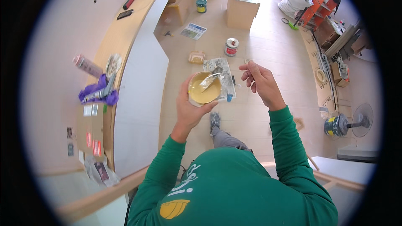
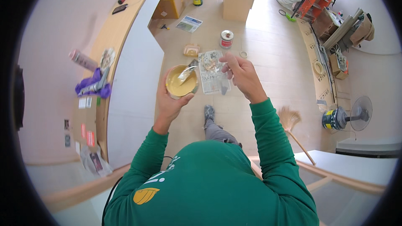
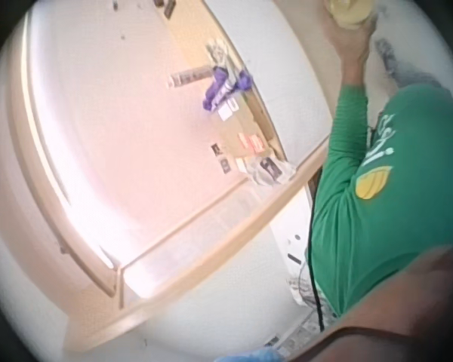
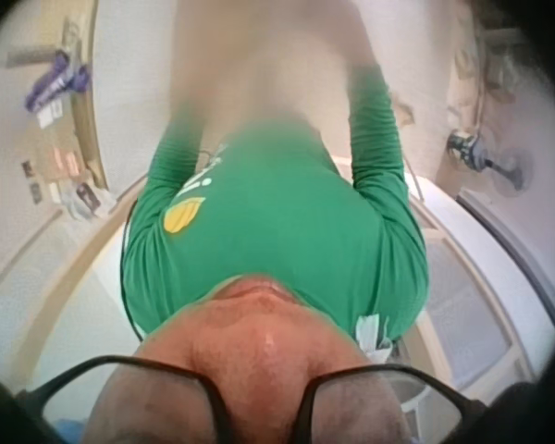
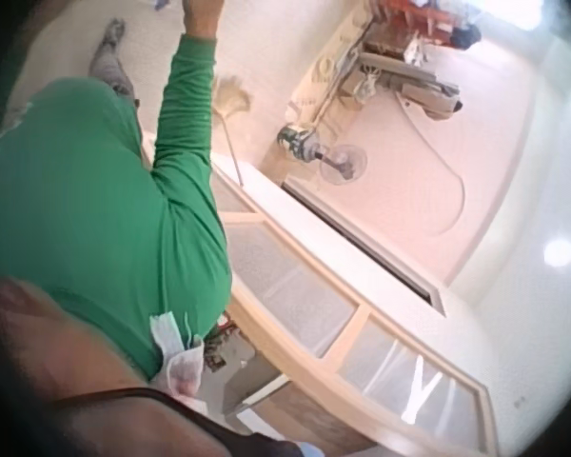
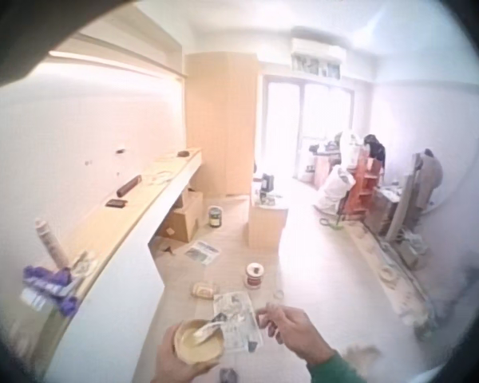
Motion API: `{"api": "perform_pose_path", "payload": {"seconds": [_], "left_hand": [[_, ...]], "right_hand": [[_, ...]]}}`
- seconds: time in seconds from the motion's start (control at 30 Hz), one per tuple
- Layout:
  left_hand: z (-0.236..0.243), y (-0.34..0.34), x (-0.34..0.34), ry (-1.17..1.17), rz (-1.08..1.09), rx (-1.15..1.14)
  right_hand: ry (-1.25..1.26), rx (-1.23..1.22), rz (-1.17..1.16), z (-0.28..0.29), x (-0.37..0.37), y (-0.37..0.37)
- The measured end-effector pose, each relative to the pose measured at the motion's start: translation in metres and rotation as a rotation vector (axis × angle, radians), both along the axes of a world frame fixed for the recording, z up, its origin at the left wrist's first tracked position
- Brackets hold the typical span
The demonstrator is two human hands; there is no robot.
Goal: The person sits on the floor and uses a plastic spatula to mix yellow paint in a small can. They then transfer some of the mixed paint into a larger can and continue stirring.
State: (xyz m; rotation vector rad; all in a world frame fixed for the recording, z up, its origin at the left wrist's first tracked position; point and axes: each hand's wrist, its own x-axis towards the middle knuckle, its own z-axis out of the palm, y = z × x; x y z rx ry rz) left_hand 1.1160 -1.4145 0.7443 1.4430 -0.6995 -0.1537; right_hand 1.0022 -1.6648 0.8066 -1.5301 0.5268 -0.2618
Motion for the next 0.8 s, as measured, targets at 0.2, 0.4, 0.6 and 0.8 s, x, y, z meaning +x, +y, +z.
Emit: {"api": "perform_pose_path", "payload": {"seconds": [0.2,0.4,0.6,0.8], "left_hand": [[0.035,-0.059,0.202,-0.058,0.115,0.025],[0.062,-0.121,0.429,-0.2,0.124,0.025],[0.063,-0.231,0.636,-0.206,0.014,0.011],[0.062,-0.366,0.789,-0.135,-0.142,-0.035]], "right_hand": [[0.142,0.045,0.024,-0.072,0.153,-0.103],[0.14,0.06,0.024,-0.109,0.324,-0.177],[0.503,-0.309,-0.128,-0.275,0.366,-0.292],[0.933,0.15,-0.445,-0.38,0.261,-0.302]]}}
